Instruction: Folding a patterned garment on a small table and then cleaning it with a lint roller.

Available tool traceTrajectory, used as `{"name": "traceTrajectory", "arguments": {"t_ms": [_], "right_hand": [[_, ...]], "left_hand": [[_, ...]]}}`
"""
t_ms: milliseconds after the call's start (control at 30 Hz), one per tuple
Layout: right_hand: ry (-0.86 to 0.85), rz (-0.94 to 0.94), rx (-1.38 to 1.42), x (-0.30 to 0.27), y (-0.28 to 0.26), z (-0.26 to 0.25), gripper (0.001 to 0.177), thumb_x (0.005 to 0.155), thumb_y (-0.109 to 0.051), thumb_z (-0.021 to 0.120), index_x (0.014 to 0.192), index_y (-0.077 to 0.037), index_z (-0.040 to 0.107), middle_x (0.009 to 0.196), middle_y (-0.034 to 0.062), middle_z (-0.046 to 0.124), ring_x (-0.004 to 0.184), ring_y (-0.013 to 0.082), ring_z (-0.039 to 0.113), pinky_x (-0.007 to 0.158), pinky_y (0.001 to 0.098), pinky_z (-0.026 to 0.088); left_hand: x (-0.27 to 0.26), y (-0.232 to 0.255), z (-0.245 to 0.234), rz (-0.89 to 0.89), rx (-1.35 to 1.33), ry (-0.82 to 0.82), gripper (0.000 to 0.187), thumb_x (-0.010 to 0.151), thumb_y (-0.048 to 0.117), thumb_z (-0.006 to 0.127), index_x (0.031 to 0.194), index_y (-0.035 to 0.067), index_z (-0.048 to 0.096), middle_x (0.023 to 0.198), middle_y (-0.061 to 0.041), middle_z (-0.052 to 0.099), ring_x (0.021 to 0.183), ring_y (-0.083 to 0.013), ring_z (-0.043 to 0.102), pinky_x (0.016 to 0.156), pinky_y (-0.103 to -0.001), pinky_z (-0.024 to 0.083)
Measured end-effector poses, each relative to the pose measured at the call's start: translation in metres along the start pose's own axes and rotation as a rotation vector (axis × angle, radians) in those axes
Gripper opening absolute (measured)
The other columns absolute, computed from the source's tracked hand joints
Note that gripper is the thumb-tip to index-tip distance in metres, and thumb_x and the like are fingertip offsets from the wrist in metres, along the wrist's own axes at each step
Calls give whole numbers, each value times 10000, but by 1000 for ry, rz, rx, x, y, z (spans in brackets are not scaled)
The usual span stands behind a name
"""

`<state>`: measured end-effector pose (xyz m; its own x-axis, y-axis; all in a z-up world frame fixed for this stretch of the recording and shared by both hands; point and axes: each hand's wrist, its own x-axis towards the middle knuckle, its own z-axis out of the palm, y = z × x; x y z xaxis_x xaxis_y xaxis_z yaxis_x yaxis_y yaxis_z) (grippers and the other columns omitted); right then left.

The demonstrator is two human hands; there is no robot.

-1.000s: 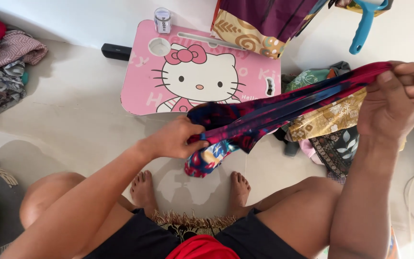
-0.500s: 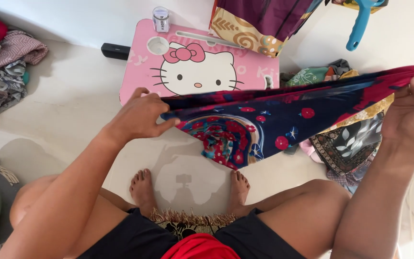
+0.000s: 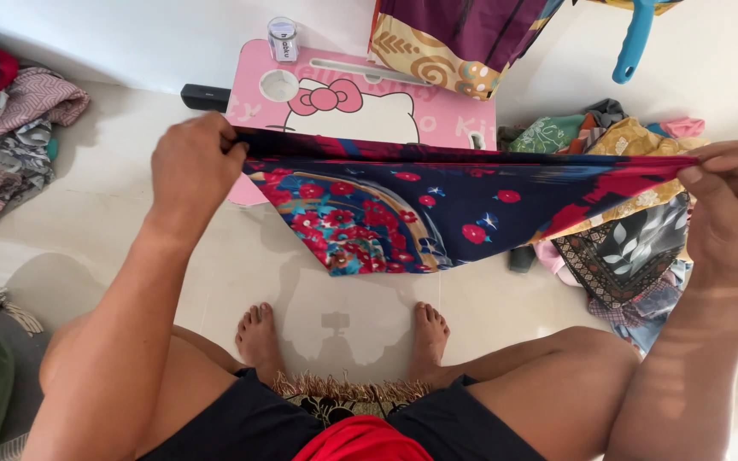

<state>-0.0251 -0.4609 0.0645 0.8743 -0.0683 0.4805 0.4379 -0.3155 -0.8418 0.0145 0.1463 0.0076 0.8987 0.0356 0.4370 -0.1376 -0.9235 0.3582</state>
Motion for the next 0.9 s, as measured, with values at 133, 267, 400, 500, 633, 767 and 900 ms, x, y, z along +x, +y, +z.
{"name": "traceTrajectory", "arguments": {"t_ms": [133, 267, 400, 500, 633, 767, 900], "right_hand": [[-48, 12, 12, -2, -13, 9, 320, 1091, 166, 602, 1211, -104, 481, 1301, 92, 620, 1158, 143, 654, 1144, 227, 597], [-80, 2, -1, -3, -14, 12, 318, 1098, 176, 605, 1232, -84, 480, 1310, 115, 637, 1151, 149, 663, 1124, 223, 599], [-10, 5, -46, -3, -15, 17, 294, 1096, 138, 673, 1240, -56, 505, 1307, 146, 673, 1023, 126, 664, 1014, 187, 599], [92, 12, -86, 0, -5, 12, 298, 1085, 181, 623, 1229, -55, 510, 1278, 121, 681, 894, 129, 611, 895, 204, 562], [113, 5, -139, 5, -17, 24, 242, 1133, 130, 671, 1314, -2, 580, 1195, 128, 672, 877, 139, 621, 872, 209, 581], [-88, -242, -673, -10, -59, 53, 322, 1032, 281, 741, 1343, 209, 695, 1227, 281, 720, 916, 267, 602, 841, 338, 484], [-200, 48, -844, -65, -67, 67, 252, 895, 140, 710, 1076, -26, 766, 915, 100, 703, 785, 220, 623, 706, 347, 481]], "left_hand": [[7, -11, -7, -37, 5, 59, 165, 838, 54, 810, 862, 30, 649, 712, -73, 683, 616, -300, 633, 618, -407, 505], [11, -23, -14, -58, -99, 125, 141, 837, 14, 805, 923, 0, 694, 660, -63, 639, 537, -221, 562, 544, -343, 465], [12, -28, -28, 2, -227, 187, 76, 814, -52, 817, 867, -26, 770, 777, -103, 585, 608, -186, 497, 557, -319, 429], [10, -45, -33, 86, -72, 266, 107, 853, -38, 851, 900, 45, 803, 1045, -141, 487, 888, -255, 506, 792, -369, 466], [6, -49, -57, 62, -132, 238, 136, 922, 44, 875, 933, -54, 781, 858, -139, 669, 645, -213, 547, 590, -329, 467], [-17, -27, -97, -81, -415, 30, 112, 944, -51, 748, 1046, -97, 752, 779, -113, 661, 619, -159, 579, 564, -249, 453], [-68, -20, -128, 20, -51, 10, 68, 930, -29, 779, 975, -73, 753, 803, -156, 624, 629, -276, 518, 616, -388, 428]]}}
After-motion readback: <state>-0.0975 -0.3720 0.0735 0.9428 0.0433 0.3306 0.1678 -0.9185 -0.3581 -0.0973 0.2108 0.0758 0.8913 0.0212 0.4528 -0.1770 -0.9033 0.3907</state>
